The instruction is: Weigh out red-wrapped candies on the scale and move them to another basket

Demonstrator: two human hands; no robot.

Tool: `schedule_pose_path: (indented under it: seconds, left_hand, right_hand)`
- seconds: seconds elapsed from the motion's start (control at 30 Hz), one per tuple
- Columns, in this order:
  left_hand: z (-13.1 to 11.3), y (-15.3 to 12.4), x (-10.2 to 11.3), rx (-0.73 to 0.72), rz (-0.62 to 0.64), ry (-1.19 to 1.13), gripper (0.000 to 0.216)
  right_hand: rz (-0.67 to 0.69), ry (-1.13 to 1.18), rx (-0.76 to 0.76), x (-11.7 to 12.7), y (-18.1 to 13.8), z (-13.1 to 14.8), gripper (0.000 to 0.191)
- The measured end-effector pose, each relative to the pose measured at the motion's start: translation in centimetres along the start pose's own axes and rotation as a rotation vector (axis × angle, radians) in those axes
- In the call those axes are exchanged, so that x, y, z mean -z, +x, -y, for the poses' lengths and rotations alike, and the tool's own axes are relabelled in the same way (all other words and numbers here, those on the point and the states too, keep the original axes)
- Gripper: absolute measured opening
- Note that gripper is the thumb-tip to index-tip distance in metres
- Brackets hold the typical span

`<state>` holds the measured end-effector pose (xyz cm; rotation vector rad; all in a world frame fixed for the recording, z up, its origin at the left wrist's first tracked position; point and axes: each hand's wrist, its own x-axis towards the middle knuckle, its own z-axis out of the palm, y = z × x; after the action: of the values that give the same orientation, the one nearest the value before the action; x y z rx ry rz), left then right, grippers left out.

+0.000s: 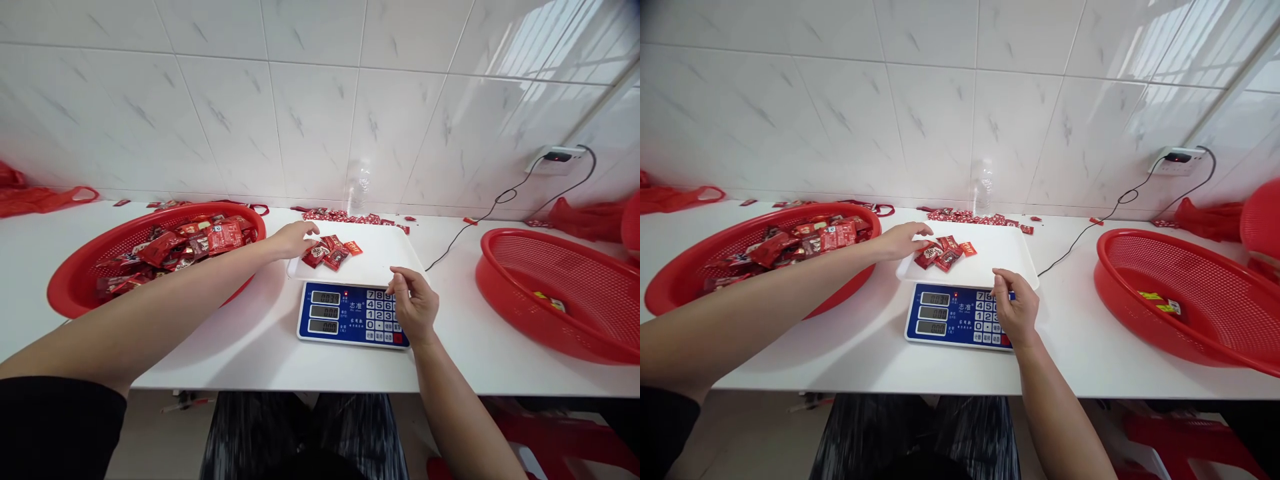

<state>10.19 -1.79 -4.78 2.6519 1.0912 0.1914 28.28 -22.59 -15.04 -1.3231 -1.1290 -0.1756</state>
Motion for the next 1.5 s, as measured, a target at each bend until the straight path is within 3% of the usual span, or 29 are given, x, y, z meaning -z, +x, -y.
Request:
schedule_pose_path:
  seconds: [0.3, 0.6, 0.83, 1.03, 1.13, 1.3, 1.5]
  left_hand:
    - [1.0, -0.3, -0.3, 0.009, 0.038, 0.001, 0.035]
    - [0.7, 0.2, -1.7, -0.091, -0.038, 0.094, 0.038]
    - [0.3, 0.3, -2.6, -0.127, -0.089, 0.021, 0.032]
    - [0.8, -0.9, -0.5, -0.136, -0.093, 0.019, 0.034]
    - [3.0, -1.8, 2.3, -0.034, -0.185, 0.008, 0.036]
    - [9.3, -4.8, 7.5, 0.203, -0.266, -0.002, 0.033]
    - [16.0, -10.8, 10.8, 0.489, -0.134, 0.141, 0.033]
  right_hand:
    - [0.004, 0.005, 0.014, 0.0, -0.1, 0.1, 0.018]
    - [0.002, -0.014, 0.011, -0.1, -0.1, 0.0, 0.020]
    - [0.011, -0.021, 0.006, -0.1, -0.1, -0.1, 0.020]
    - [0.009, -0.014, 0.009, -0.2, -0.2, 0.0, 0.018]
    - [0.013, -0.003, -0.002, -0.1, -0.3, 0.0, 0.018]
    - [0.020, -0.054, -0.041, 0.3, -0.8, 0.1, 0.020]
    - [0.019, -0.074, -0.067, 0.5, -1.4, -0.1, 0.023]
